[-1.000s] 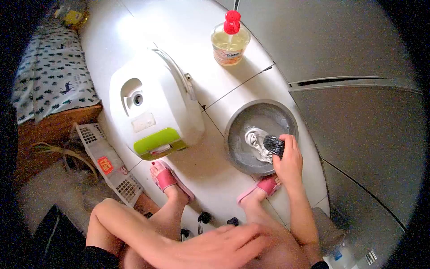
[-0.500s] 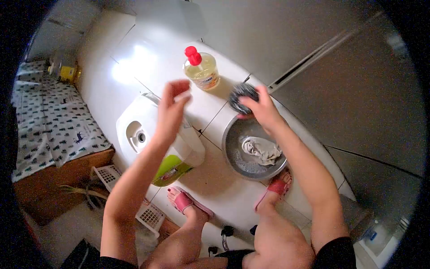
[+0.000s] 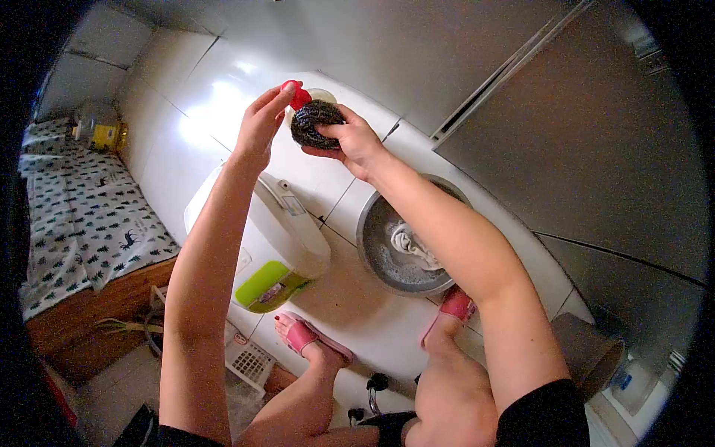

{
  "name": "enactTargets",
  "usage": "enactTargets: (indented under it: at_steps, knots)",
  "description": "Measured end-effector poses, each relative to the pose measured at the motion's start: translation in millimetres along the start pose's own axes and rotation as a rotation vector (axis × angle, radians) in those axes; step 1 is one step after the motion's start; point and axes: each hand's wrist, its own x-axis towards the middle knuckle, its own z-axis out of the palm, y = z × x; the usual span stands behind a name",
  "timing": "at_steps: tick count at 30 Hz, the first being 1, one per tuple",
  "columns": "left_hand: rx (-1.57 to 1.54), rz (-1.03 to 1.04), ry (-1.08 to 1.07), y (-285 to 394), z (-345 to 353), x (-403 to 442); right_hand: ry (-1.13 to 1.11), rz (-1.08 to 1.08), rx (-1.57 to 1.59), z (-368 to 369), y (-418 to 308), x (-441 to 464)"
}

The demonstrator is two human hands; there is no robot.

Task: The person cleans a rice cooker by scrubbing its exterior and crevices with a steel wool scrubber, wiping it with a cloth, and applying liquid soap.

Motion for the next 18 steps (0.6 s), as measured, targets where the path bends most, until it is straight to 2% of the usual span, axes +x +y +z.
enactTargets:
  at_steps: [18]
  knots:
    - [-0.055,0.042,0.053,-10.0,6.9,-3.1,-0.093,0.044,0.062,-8.5,0.0,5.1]
